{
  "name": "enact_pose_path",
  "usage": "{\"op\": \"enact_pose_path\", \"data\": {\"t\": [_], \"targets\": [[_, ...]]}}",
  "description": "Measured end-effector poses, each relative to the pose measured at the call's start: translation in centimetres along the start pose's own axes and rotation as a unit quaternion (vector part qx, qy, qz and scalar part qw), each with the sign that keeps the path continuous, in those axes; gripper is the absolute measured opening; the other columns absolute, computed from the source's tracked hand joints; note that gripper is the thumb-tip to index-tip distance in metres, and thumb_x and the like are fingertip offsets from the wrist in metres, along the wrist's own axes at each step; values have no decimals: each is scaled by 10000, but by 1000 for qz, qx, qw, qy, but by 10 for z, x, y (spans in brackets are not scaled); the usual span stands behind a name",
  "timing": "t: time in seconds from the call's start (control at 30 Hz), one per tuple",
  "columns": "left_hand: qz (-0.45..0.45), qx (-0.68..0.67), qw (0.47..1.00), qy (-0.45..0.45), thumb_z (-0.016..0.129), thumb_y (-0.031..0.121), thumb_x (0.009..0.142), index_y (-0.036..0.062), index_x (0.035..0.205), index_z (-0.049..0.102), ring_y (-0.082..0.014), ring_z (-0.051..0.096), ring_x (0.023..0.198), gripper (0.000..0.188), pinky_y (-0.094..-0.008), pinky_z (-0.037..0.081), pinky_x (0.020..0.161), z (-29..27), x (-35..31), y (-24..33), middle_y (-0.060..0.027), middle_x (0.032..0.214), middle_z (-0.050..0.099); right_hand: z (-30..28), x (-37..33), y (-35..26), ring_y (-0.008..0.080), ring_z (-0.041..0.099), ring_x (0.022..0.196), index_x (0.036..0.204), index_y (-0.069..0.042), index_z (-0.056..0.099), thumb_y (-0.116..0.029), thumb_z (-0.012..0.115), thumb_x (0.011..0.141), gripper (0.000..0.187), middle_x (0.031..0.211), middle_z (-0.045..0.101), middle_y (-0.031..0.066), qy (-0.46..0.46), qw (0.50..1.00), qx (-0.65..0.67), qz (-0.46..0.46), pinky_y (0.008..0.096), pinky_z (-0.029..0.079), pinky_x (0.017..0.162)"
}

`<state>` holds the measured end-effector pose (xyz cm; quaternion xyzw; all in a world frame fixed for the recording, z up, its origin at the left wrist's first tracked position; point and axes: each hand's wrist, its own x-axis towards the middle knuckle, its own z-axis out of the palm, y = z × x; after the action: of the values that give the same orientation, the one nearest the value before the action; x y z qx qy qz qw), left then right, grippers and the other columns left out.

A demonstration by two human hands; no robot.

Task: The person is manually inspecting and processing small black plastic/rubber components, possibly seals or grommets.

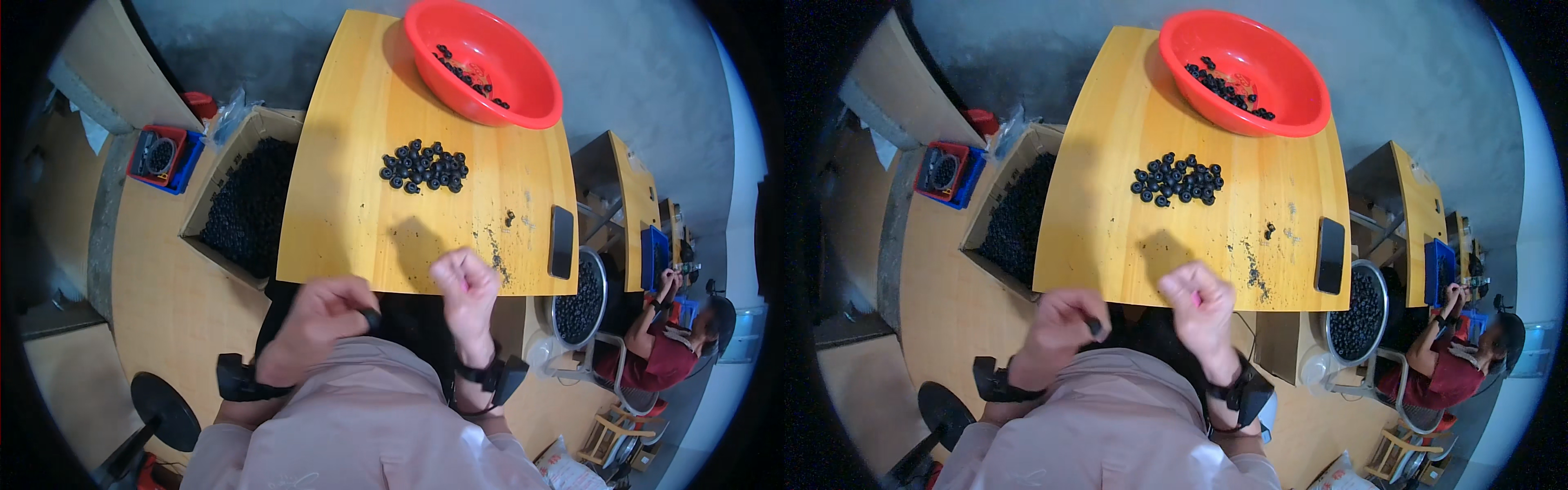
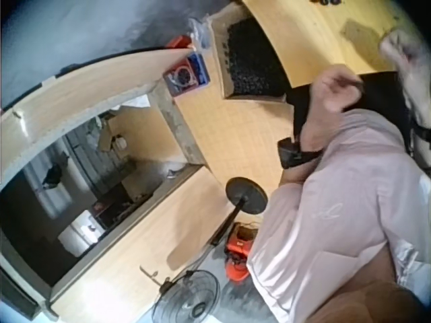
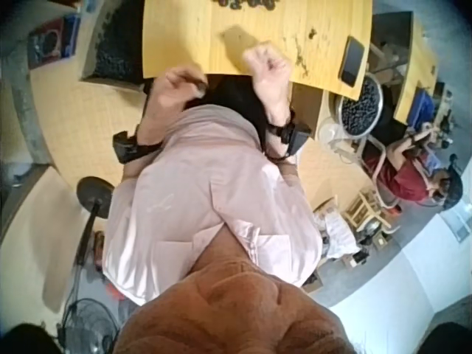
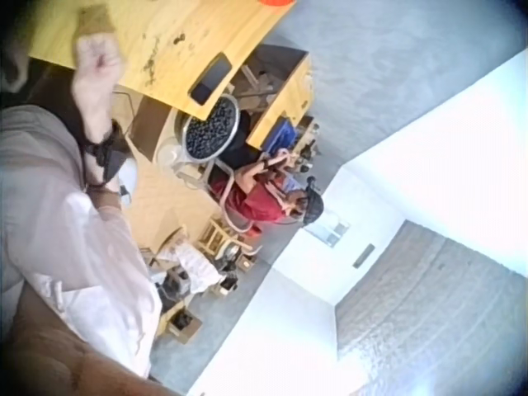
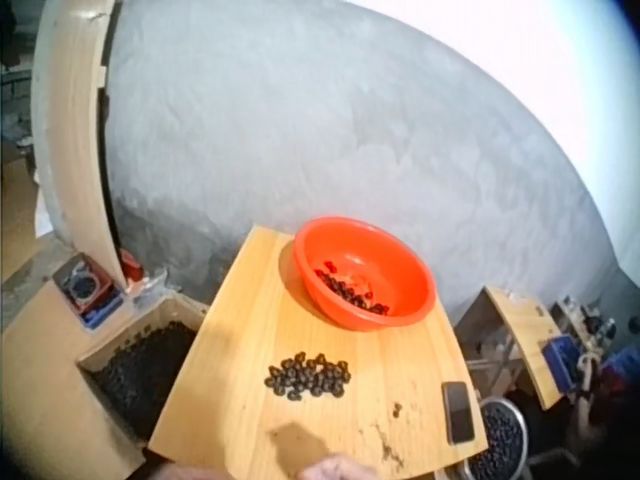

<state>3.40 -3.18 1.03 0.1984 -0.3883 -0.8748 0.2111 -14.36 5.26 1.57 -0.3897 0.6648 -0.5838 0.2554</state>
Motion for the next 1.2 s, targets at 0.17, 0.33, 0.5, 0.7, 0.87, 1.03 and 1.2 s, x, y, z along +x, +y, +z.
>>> {"op": "enact_pose_path", "data": {"t": [0.17, 0.33, 0.5, 0.7, 0.87, 1.03, 1.2], "targets": [[211, 68, 959, 175, 625, 205, 809, 23, 827, 547, -95, 488, 602, 199, -217, 391, 573, -86, 7, 8, -30, 683, 535, -21, 55, 42, 80, 440, 514, 802, -13, 588, -104, 628, 770, 105, 566, 523, 20, 105, 976, -187, 38, 242, 355, 488], [138, 48, 960, 238, 587, 156, 829, 7, 1019, 554, -135, 549, 760, 244, -252, 425, 695, -160, 24, -10, -68, 861, 586, -17, 86, 48, 205, 492, 460, 890, -47, 597, -207, 670, 722, 243, 536, 534, 101, 126, 919, -370, 41, 310, 394, 479], [112, 120, 918, 360, 567, 118, 831, 3, 1167, 508, -152, 524, 999, 359, -259, 400, 837, -161, 32, -23, -119, 1120, 559, -14, 98, 68, 232, 515, 480, 886, -55, 603, -198, 664, 727, 222, 551, 548, 122, 115, 890, -441, -13, 321, 413, 504], [196, 67, 912, 354, 586, 121, 815, 6, 1065, 551, -141, 538, 924, 277, -267, 405, 842, -108, 19, 2, -86, 988, 586, -13, 69, 40, 55, 325, 478, 858, -29, 604, -59, 651, 744, 127, 530, 397, -60, 88, 988, -124, 24, 193, 289, 461], [149, 51, 981, 118, 622, 138, 782, 2, 961, 565, -126, 567, 770, 232, -241, 438, 722, -40, 27, -11, -68, 882, 605, 20, 15, 3, 11, 262, 527, 859, -19, 574, 6, 668, 728, 164, 576, 299, -99, 44, 999, 3, -29, 162, 228, 481], [74, -65, 995, 7, 659, 92, 750, 7, 960, 562, -106, 561, 815, 247, -238, 432, 752, 7, 34, -24, -53, 901, 605, 28, -17, 7, 17, 300, 484, 896, -38, 550, 14, 684, 727, 221, 545, 342, -76, 8, 991, 20, -135, 166, 270, 442], [73, -42, 996, 6, 649, 82, 762, 8, 913, 558, -102, 554, 809, 191, -235, 431, 742, 17, 29, -31, -42, 858, 598, 17, -25, 11, 45, 339, 432, 881, -45, 560, -13, 707, 700, 236, 496, 390, -42, 42, 982, -49, -178, 187, 282, 419]]}}
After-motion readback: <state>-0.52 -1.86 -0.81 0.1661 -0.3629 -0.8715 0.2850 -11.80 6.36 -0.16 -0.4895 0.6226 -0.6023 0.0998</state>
